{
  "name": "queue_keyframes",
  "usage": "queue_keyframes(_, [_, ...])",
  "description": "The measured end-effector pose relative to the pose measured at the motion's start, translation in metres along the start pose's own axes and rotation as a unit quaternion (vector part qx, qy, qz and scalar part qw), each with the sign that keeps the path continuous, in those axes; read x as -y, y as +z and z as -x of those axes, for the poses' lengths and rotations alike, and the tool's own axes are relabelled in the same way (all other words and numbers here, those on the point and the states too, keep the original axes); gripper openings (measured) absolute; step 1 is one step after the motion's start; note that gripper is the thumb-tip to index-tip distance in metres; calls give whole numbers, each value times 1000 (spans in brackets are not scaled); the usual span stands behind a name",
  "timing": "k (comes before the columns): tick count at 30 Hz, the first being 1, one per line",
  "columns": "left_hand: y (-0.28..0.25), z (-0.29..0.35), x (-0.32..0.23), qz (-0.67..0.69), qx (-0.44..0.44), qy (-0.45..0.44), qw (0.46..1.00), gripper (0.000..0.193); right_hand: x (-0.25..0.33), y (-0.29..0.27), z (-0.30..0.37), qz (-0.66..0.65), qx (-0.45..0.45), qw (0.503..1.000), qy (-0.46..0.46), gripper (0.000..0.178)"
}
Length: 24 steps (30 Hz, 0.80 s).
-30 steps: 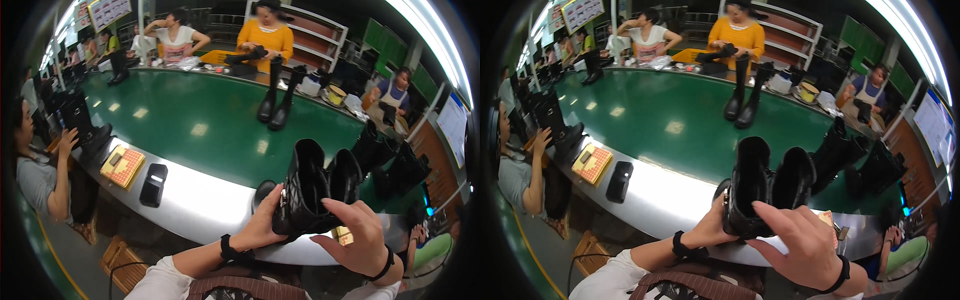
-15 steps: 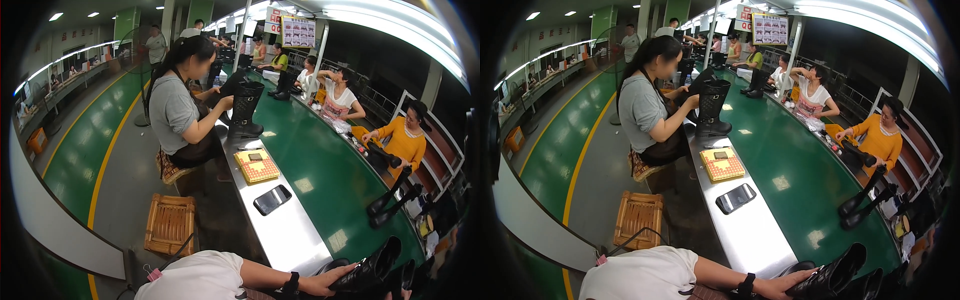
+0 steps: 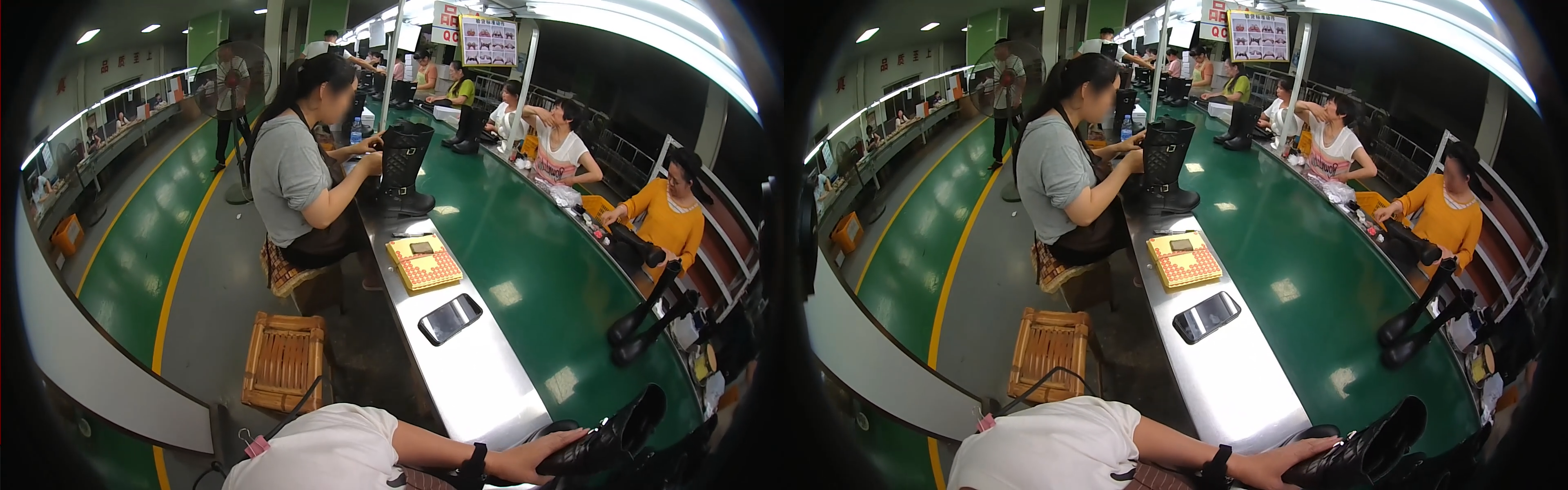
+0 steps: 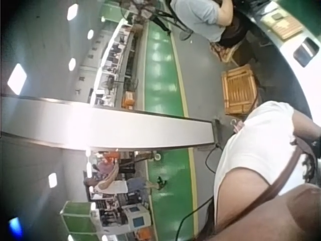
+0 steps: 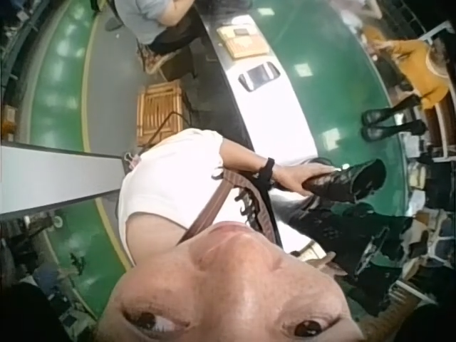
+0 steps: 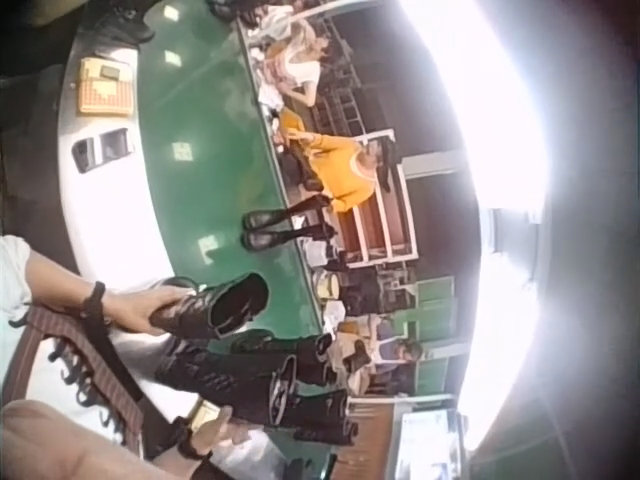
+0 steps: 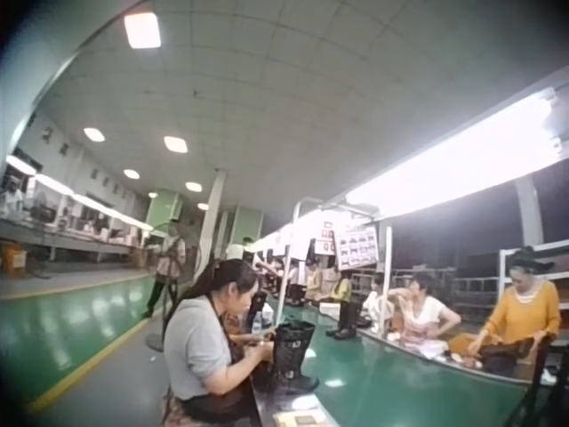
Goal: Inspect, clean, and zip black leather boots on a factory conveyor line.
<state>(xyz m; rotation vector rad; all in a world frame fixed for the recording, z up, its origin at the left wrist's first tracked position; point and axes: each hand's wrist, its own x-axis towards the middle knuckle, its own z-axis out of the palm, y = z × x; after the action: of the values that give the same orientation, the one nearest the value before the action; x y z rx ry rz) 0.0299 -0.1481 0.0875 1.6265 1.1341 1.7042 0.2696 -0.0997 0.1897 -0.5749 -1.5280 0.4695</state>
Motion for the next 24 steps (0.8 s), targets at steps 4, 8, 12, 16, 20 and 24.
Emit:
queue_keyframes(4, [13, 13, -10, -83, -34, 39, 995, 109, -67, -26, 85, 65, 77, 961, 259, 63])
queue_keyframes(8, [14, 26, 5, -85, -47, -2, 995, 110, -62, 5, 89, 72, 73, 969, 227, 54])
queue_keyframes(12, [7, 18, 27, 20, -9, 23, 999, 107, -84, 21, 90, 59, 93, 964, 241, 55])
queue_keyframes(16, [-2, 14, 32, 84, 38, 17, 996, 98, -90, 24, 90, 55, 97, 960, 258, 57])
queue_keyframes(20, [-6, 10, 31, 87, 49, 9, 995, 99, -100, 35, 83, 44, 102, 956, 273, 58])
queue_keyframes(24, [-8, 8, 18, 98, 57, -15, 993, 98, -111, 54, 73, 30, 111, 952, 285, 60])
